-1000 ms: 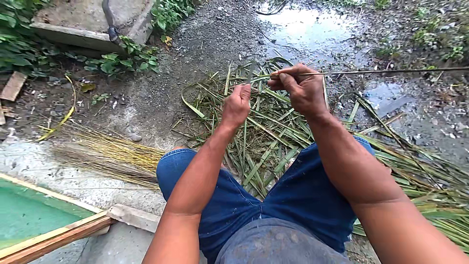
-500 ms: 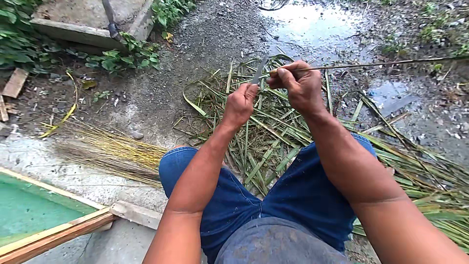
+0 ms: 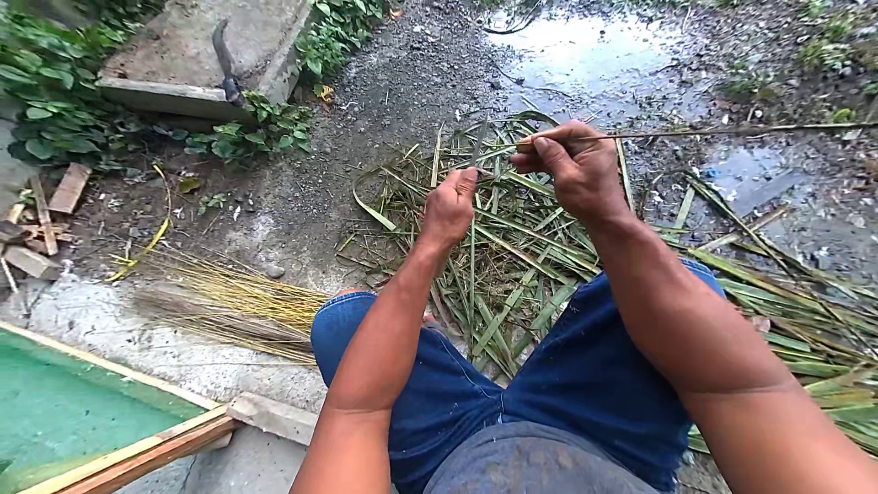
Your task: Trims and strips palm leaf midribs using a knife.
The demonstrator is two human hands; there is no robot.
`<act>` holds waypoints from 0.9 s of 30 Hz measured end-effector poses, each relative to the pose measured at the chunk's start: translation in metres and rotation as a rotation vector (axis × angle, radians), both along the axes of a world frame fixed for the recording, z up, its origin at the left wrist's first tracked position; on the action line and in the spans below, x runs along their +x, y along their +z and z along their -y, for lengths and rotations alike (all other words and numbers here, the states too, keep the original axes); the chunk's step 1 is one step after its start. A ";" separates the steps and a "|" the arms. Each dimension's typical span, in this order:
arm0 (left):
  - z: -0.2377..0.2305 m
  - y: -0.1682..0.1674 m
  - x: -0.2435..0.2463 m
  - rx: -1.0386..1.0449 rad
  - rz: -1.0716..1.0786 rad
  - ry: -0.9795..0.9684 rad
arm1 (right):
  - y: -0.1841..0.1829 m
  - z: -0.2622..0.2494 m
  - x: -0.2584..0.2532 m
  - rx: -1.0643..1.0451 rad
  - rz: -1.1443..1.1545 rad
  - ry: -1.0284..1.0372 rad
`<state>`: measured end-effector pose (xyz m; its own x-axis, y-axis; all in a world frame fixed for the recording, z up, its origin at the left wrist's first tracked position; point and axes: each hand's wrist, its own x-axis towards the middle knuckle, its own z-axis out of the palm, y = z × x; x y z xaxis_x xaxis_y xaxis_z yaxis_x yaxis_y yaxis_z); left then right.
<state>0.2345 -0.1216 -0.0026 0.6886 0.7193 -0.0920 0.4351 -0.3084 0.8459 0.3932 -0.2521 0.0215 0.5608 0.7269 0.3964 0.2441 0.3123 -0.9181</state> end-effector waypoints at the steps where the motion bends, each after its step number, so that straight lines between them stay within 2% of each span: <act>1: -0.006 -0.006 -0.001 -0.049 -0.001 0.030 | 0.000 0.000 0.000 0.002 -0.005 0.004; 3: -0.026 -0.020 -0.003 -0.180 -0.016 0.164 | 0.001 0.001 0.002 0.026 -0.014 -0.001; 5: -0.029 -0.020 -0.003 -0.178 0.024 0.227 | 0.005 0.003 0.006 0.031 -0.014 -0.027; 9: 0.005 -0.002 0.003 -0.014 0.130 0.119 | 0.006 0.000 0.001 0.072 -0.113 -0.094; 11: 0.005 -0.005 0.006 -0.216 0.168 0.166 | 0.006 -0.002 0.001 0.152 -0.199 -0.087; 13: -0.004 -0.009 0.007 -0.478 0.249 0.321 | 0.007 -0.003 0.003 0.187 -0.255 -0.085; 14: -0.006 -0.008 0.006 -0.485 0.282 0.364 | 0.007 -0.003 0.004 0.181 -0.264 -0.095; 15: -0.004 -0.006 0.006 -0.403 0.291 0.340 | 0.006 -0.003 0.004 0.162 -0.266 -0.106; 19: 0.024 0.008 0.006 0.201 0.209 0.021 | 0.000 -0.007 -0.008 0.054 -0.246 -0.098; 21: 0.026 0.002 0.009 0.366 0.192 -0.016 | 0.001 -0.008 -0.013 0.041 -0.230 -0.078; 23: 0.015 -0.004 0.007 0.303 0.136 0.023 | 0.001 -0.008 -0.012 0.058 -0.224 -0.069; 25: 0.001 -0.004 0.005 0.112 0.035 0.082 | 0.001 -0.006 -0.008 0.070 -0.222 -0.073; 27: -0.005 -0.005 0.004 0.013 0.000 0.122 | 0.002 -0.005 -0.005 0.084 -0.208 -0.074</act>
